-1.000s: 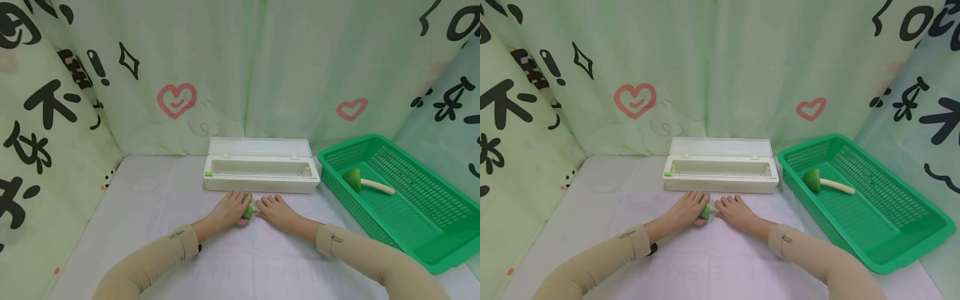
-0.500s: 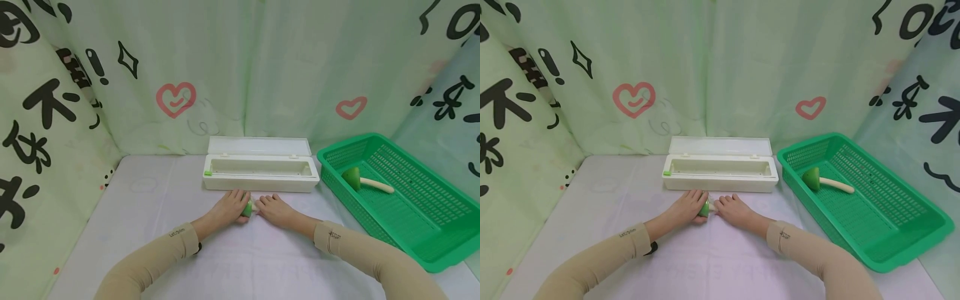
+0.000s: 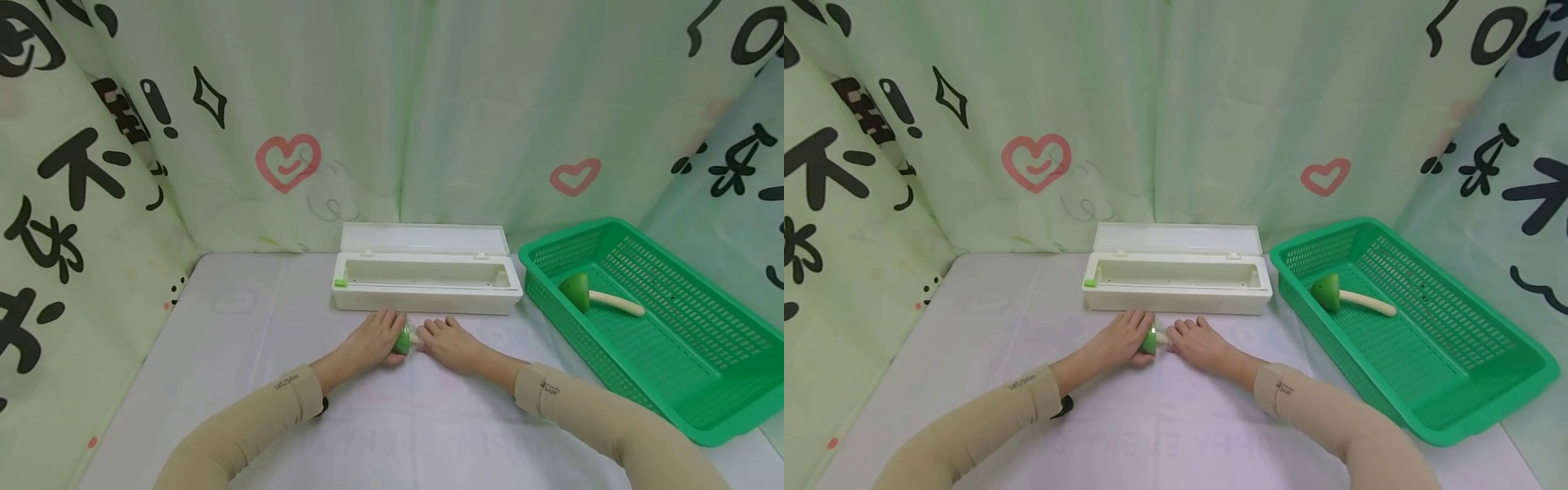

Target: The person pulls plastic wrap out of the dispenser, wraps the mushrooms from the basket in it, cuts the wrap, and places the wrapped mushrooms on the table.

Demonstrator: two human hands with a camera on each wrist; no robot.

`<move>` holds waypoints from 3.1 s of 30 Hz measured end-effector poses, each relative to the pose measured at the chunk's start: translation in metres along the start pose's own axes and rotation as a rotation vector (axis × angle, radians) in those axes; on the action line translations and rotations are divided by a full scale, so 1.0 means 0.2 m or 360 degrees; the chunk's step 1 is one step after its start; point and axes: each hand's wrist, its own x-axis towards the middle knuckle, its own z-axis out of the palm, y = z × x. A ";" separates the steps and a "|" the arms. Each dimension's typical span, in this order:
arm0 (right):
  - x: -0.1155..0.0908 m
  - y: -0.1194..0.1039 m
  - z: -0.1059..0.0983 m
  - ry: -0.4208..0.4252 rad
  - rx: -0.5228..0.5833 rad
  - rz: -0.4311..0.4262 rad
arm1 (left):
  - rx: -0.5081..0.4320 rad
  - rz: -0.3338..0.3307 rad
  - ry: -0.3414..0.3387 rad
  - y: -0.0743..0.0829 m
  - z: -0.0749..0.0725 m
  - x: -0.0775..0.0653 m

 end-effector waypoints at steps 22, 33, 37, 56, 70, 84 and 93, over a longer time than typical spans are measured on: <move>0.09 -0.18 -0.10 -0.0160 -0.0113 0.0143 | -0.0593 -0.0189 -0.0185 -0.02 -0.02 -0.07; 0.03 -0.09 -0.18 -0.0300 0.0199 0.0305 | -0.0578 -0.0212 -0.0222 -0.05 -0.01 -0.10; -0.07 -0.02 -0.19 -0.0311 0.0213 0.0394 | -0.0590 -0.0258 -0.0278 -0.05 -0.02 -0.11; -0.11 -0.05 -0.05 -0.0060 0.0110 0.0190 | -0.0655 -0.0416 -0.0228 0.05 -0.03 -0.08; 0.21 -0.21 -0.19 0.0039 0.0156 0.0133 | -0.0383 -0.0577 -0.0081 -0.24 -0.10 -0.32; 0.90 -0.69 -0.30 0.0123 0.0562 0.0018 | -0.0443 -0.0969 -0.0148 -0.79 -0.19 -1.02; 1.05 -0.80 -0.24 -0.0036 0.0756 0.0161 | -0.0448 -0.0988 -0.0329 -0.85 -0.12 -1.15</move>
